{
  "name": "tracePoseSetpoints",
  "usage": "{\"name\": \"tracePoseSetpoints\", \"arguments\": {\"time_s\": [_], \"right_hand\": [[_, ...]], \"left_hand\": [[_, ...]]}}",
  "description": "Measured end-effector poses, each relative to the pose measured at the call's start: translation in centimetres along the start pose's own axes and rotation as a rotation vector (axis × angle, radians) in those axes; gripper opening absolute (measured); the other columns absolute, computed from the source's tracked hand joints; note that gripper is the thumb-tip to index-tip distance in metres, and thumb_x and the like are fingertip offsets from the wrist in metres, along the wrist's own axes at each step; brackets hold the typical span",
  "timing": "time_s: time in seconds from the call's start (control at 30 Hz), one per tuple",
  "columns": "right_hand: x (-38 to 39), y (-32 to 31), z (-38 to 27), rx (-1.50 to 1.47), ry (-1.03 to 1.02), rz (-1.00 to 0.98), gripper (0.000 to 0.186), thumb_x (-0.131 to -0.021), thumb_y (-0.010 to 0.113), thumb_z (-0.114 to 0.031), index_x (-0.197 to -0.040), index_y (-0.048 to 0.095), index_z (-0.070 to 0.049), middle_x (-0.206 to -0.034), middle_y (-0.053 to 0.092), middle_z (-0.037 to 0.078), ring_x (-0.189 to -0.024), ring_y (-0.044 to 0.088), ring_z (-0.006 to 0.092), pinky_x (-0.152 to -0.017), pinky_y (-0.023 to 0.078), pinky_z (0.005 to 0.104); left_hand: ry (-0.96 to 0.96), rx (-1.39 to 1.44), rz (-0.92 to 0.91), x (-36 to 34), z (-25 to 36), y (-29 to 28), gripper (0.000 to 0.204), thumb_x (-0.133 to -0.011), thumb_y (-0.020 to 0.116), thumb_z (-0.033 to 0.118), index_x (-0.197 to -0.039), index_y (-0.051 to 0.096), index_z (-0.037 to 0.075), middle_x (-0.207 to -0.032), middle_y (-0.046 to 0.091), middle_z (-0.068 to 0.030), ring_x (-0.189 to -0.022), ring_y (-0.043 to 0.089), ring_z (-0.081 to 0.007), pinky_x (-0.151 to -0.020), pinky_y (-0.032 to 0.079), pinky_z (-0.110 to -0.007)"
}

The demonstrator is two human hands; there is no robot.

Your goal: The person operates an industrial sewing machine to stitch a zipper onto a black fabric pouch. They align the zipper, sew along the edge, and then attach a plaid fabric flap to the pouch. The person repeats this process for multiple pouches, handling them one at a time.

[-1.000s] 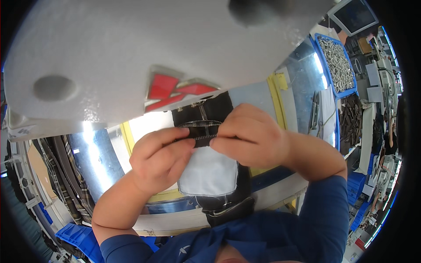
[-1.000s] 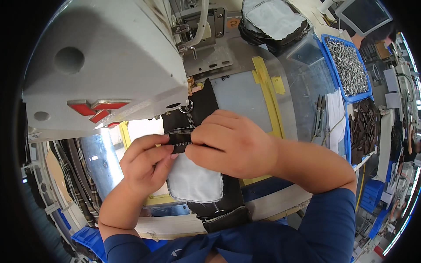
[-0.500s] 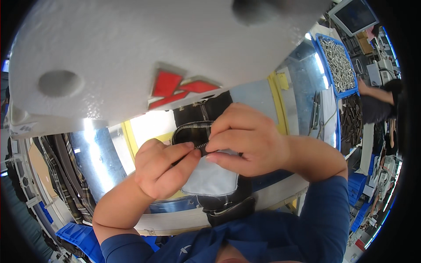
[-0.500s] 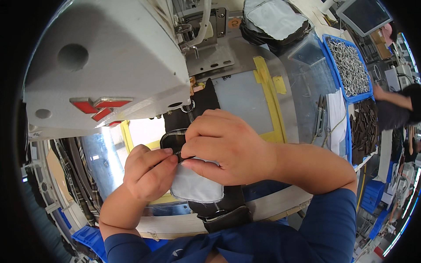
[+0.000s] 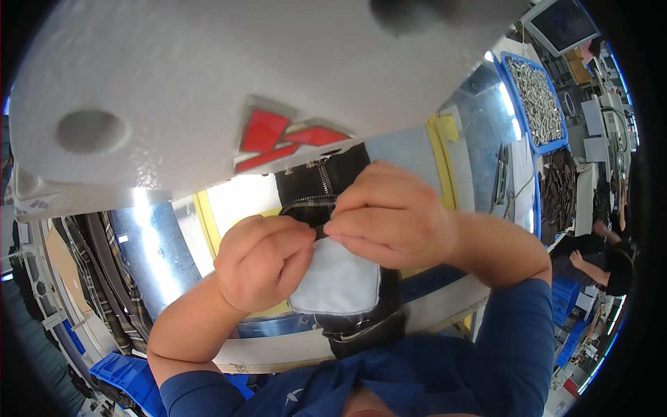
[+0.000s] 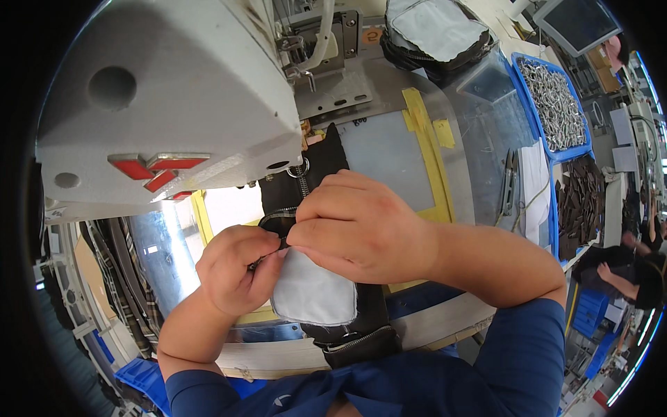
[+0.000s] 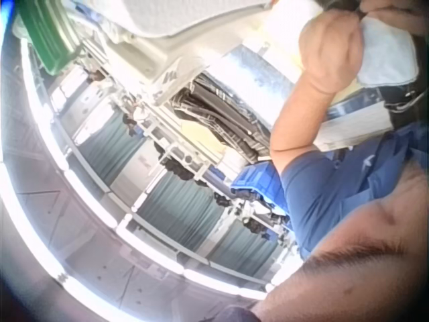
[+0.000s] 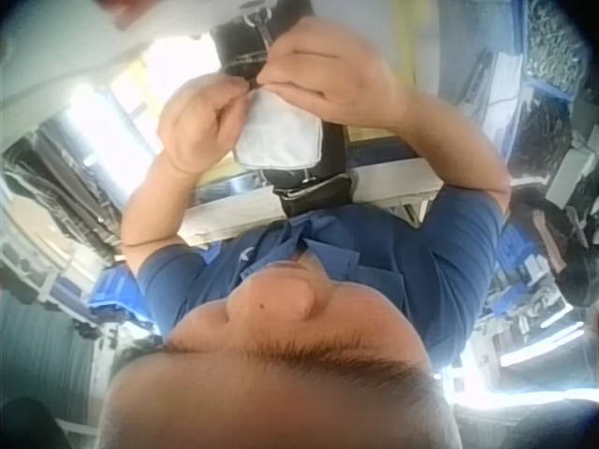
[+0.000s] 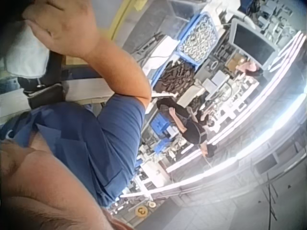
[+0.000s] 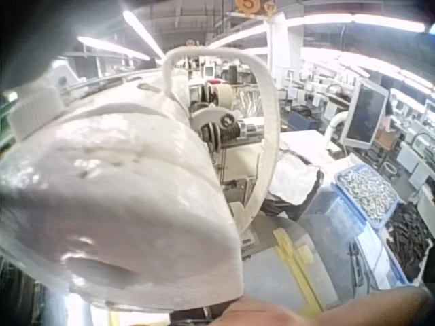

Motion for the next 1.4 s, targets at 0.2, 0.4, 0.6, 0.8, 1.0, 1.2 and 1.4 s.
{"name": "tracePoseSetpoints", "arguments": {"time_s": [0.2, 0.4, 0.6, 0.8, 1.0, 1.2, 1.4], "right_hand": [[-0.4, 0.1, 0.5, -0.084, 0.094, -0.008, 0.019, -0.08, 0.085, -0.012, -0.094, 0.073, -0.007, -0.094, 0.068, 0.007, -0.082, 0.066, 0.0275, -0.073, 0.052, 0.0397], [-0.3, 0.1, 0.5, -0.072, 0.094, -0.004, 0.016, -0.081, 0.084, -0.01, -0.093, 0.073, -0.008, -0.093, 0.068, 0.007, -0.081, 0.066, 0.0269, -0.072, 0.052, 0.0396], [-0.2, 0.2, 0.5, -0.052, 0.075, -0.007, 0.015, -0.081, 0.082, -0.006, -0.093, 0.073, -0.008, -0.094, 0.069, 0.006, -0.082, 0.067, 0.0271, -0.072, 0.053, 0.0392], [0.1, 0.4, 1.1, -0.025, 0.116, -0.007, 0.013, -0.084, 0.079, -0.005, -0.094, 0.071, -0.006, -0.092, 0.068, 0.009, -0.083, 0.067, 0.0297, -0.075, 0.055, 0.0421], [0.1, 1.1, 1.5, -0.065, 0.151, -0.044, 0.013, -0.085, 0.078, -0.005, -0.096, 0.07, -0.004, -0.091, 0.068, 0.011, -0.082, 0.067, 0.0328, -0.074, 0.055, 0.0429], [0.5, 1.7, 3.3, -0.203, 0.349, -0.07, 0.012, -0.087, 0.075, -0.004, -0.098, 0.072, -0.003, -0.088, 0.069, 0.011, -0.079, 0.067, 0.0316, -0.068, 0.054, 0.0419], [0.9, 1.7, 4.5, -0.281, 0.473, -0.101, 0.009, -0.088, 0.075, -0.008, -0.096, 0.075, -0.003, -0.085, 0.071, 0.011, -0.072, 0.067, 0.0289, -0.061, 0.053, 0.0399]], "left_hand": [[0.012, -0.008, 0.003, -0.1, 0.2, 0.1, 0.03, -0.07, 0.085, -0.007, -0.098, 0.074, 0.001, -0.095, 0.073, -0.0125, -0.065, 0.064, -0.0228, -0.057, 0.05, -0.032], [0.019, -0.019, 0.003, -0.1, 0.2, 0.1, 0.03, -0.071, 0.085, -0.006, -0.098, 0.074, 0.001, -0.095, 0.073, -0.0124, -0.066, 0.064, -0.0227, -0.057, 0.05, -0.032], [-0.007, -0.017, 0.011, -0.2, 0.1, 0.2, 0.029, -0.071, 0.085, -0.006, -0.097, 0.074, 0.001, -0.093, 0.074, -0.0119, -0.067, 0.066, -0.0232, -0.058, 0.052, -0.032], [-0.255, 0.117, -0.076, -0.5, -1.8, 1.0, 0.021, -0.08, 0.083, -0.004, -0.098, 0.074, 0.001, -0.085, 0.072, -0.0106, -0.066, 0.067, -0.0223, -0.059, 0.052, -0.03], [-0.316, 0.125, -0.094, -0.3, -2.5, 1.3, 0.012, -0.084, 0.081, 0.0, -0.094, 0.076, 0.001, -0.08, 0.071, -0.009, -0.065, 0.066, -0.0197, -0.057, 0.051, -0.03], [-0.427, 0.152, -0.126, -0.2, -3.3, 1.5, 0.007, -0.087, 0.079, 0.001, -0.093, 0.075, 0.002, -0.08, 0.071, -0.0092, -0.065, 0.066, -0.0199, -0.058, 0.051, -0.031], [-0.544, 0.244, -0.155, 0.5, -4.3, 2.0, 0.006, -0.088, 0.077, 0.001, -0.093, 0.074, 0.001, -0.082, 0.072, -0.0101, -0.069, 0.067, -0.0204, -0.063, 0.053, -0.031]]}}
Point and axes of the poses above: each hand's wrist, its own x-axis away from the middle knuckle, its own y-axis out of the palm, z = x × y, the point moved 10 cm from there along -x, towards the middle knuckle
